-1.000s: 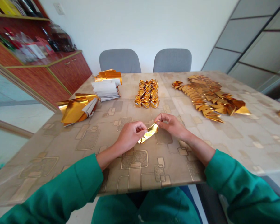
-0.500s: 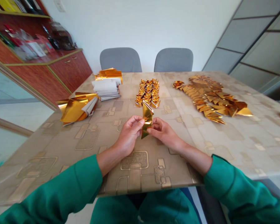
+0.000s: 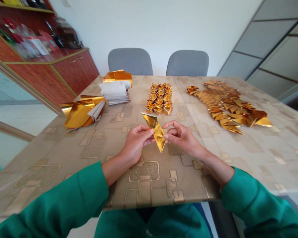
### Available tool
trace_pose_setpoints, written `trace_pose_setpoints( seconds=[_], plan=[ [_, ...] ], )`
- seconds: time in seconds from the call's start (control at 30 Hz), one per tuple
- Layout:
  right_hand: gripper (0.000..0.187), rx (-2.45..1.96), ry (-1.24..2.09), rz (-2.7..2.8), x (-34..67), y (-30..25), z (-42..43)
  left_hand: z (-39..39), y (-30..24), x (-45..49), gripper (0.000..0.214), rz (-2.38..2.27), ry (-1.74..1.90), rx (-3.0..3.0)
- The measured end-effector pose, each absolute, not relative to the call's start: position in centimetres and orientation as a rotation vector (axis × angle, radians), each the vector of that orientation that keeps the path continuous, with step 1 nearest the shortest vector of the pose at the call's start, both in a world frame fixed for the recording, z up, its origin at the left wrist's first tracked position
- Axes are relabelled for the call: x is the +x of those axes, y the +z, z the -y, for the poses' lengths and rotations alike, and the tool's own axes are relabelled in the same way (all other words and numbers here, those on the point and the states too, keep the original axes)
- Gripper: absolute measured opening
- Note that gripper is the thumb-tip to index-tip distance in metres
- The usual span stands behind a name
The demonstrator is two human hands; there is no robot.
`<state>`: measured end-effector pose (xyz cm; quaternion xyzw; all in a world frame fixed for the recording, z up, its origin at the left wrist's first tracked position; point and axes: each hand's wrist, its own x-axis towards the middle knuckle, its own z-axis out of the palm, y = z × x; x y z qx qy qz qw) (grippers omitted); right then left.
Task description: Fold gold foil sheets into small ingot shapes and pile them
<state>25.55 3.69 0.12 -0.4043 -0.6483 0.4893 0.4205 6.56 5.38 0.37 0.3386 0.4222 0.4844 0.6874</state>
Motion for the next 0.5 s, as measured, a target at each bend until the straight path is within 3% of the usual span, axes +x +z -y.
trace_pose_setpoints(
  seconds=[0.1, 0.23, 0.4, 0.5],
  plan=[
    [0.027, -1.068, 0.958, 1.775, 26.19, 0.24, -3.85, -5.69, 0.23, 6.4, 0.016, -0.913, 1.057, 0.582],
    [0.056, -0.953, 0.586, 2.104, 26.23, 0.64, -3.76, -5.61, 0.24, 6.49, 0.009, -0.864, 0.96, 0.411],
    [0.026, -0.788, 0.377, 2.223, 26.22, 1.01, -3.69, -5.06, 0.46, 6.61, 0.009, -0.801, 0.868, 0.406],
    [0.017, -0.735, 0.292, 2.219, 26.7, 1.13, -3.82, -4.85, 0.57, 6.58, 0.01, -0.805, 0.859, 0.414]
  ],
)
